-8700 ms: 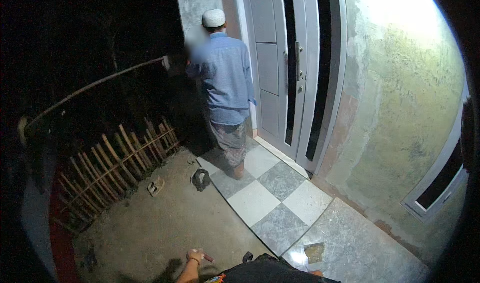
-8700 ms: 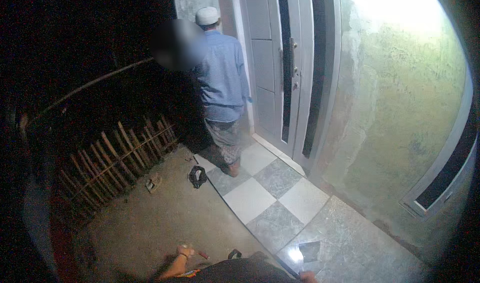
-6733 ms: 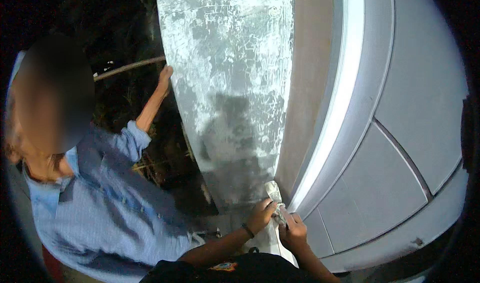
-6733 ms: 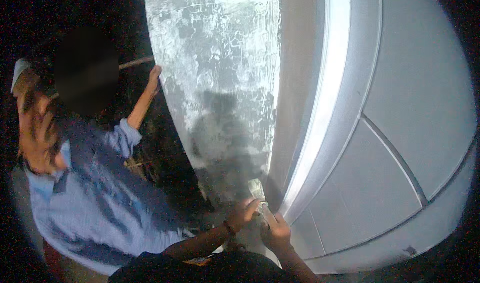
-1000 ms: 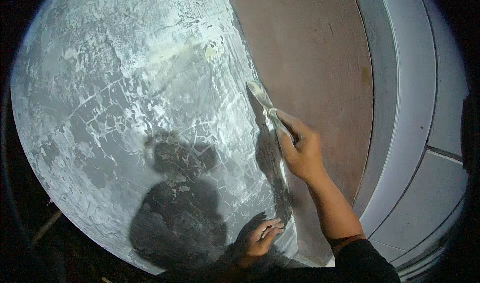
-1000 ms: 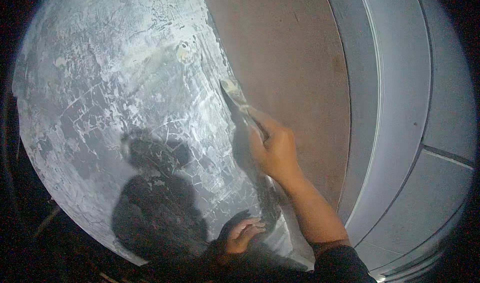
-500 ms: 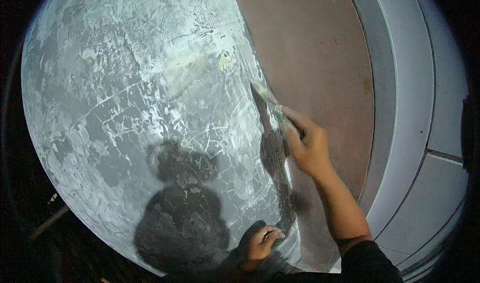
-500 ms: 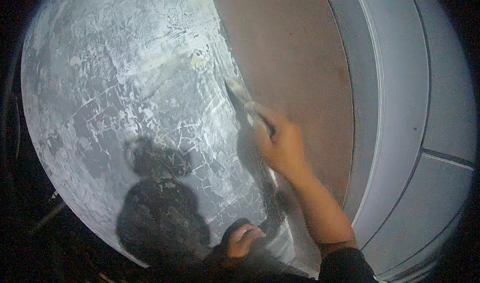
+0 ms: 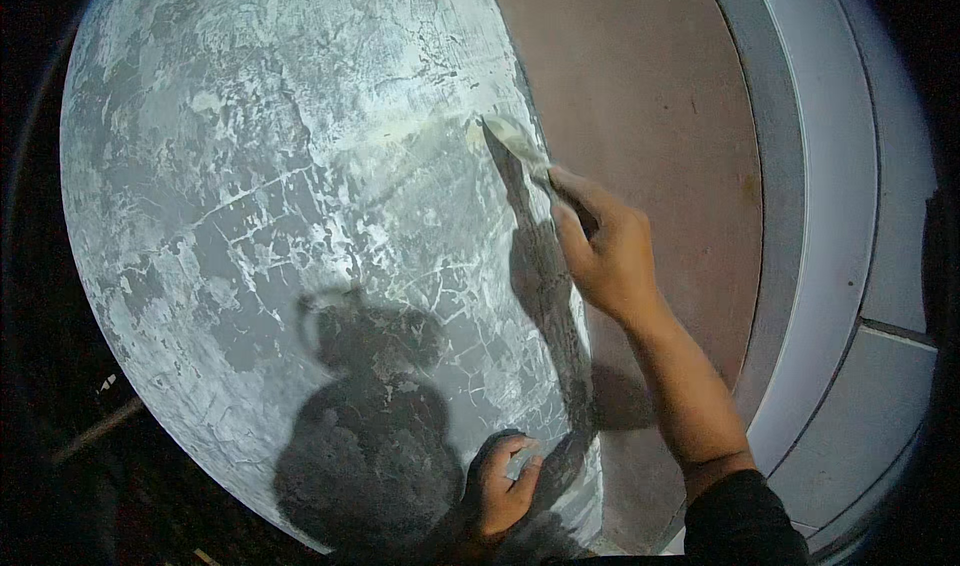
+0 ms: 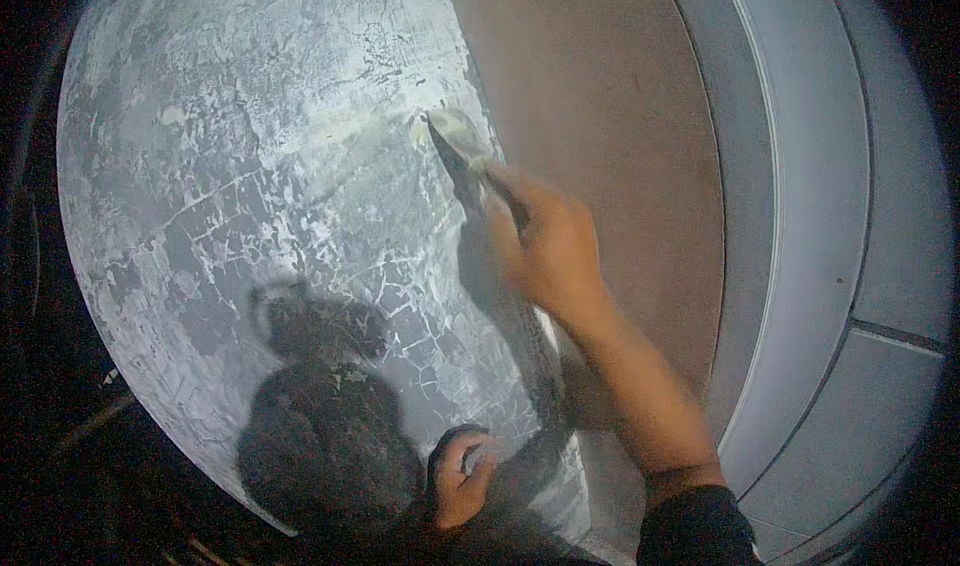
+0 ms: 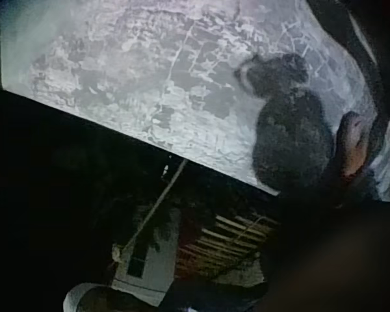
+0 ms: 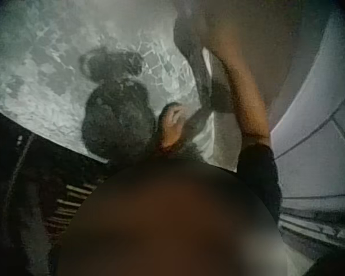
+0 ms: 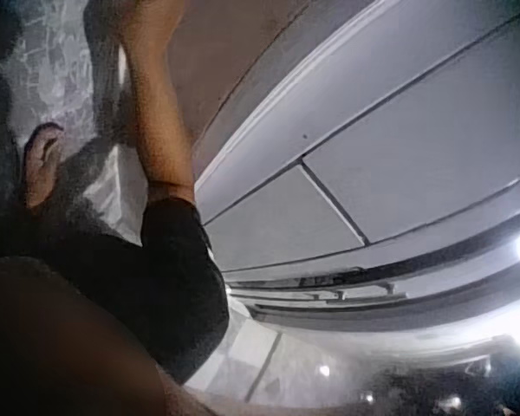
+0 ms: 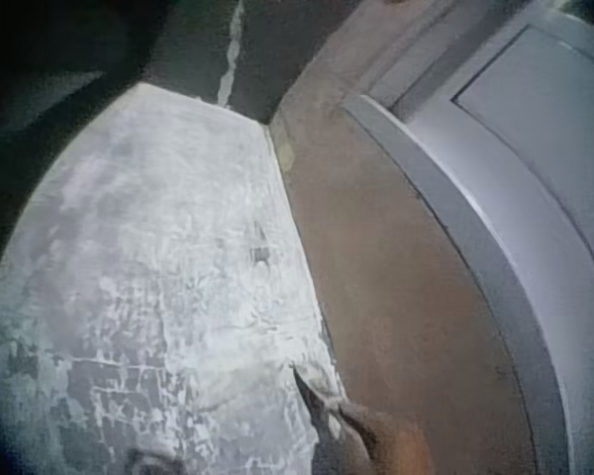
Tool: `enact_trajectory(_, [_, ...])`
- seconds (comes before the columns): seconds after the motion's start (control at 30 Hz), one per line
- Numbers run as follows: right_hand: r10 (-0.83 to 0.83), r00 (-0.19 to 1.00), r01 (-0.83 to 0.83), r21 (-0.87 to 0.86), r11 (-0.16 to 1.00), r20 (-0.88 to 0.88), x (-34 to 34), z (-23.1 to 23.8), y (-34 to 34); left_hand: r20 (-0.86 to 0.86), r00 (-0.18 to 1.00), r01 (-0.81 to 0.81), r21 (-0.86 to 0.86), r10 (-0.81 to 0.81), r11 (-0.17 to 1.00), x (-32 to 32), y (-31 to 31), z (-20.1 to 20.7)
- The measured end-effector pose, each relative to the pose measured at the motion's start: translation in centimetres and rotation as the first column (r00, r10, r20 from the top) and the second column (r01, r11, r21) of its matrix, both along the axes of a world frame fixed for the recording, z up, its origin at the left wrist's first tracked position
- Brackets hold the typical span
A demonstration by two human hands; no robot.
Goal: The person applies plaster to an exterior wall using a trowel, smoothing the surface in repeated strokes. The person works on a vertical wall section next to a metal door, occasionally touching the wall with a hand to check the finish.
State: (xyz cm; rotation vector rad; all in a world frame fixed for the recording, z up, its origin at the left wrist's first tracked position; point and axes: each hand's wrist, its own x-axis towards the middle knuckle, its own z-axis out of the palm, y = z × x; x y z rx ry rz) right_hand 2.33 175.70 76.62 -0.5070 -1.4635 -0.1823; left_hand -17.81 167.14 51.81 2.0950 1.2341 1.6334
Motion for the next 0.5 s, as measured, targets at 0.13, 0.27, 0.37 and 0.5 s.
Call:
enact_trajectory(0.13, [0.017,0.999,-0.016,-0.038,0.999,0.031,0.6,2.4,0.4,-0.03,0.999,-0.013,0.033,0.014,0.999,-0.6,0.2,-0.1])
enact_trajectory(0.27, [-0.002,0.992,0.033,-0.244,0.969,0.126,1.0,2.8,0.3,0.038,0.998,0.043,-0.006,-0.043,0.999,-1.1,0.4,-0.6])
enact_trajectory(0.37, [0.043,0.998,-0.041,-0.043,0.998,0.046,1.4,3.3,0.3,0.048,0.998,0.054,-0.049,-0.051,0.997,-1.3,0.4,-0.8])
enact_trajectory(0.5, [0.0,0.988,0.015,-0.099,0.995,0.157,1.9,3.8,0.7,0.05,0.996,0.075,-0.067,-0.071,0.995,-1.3,0.5,-0.8])
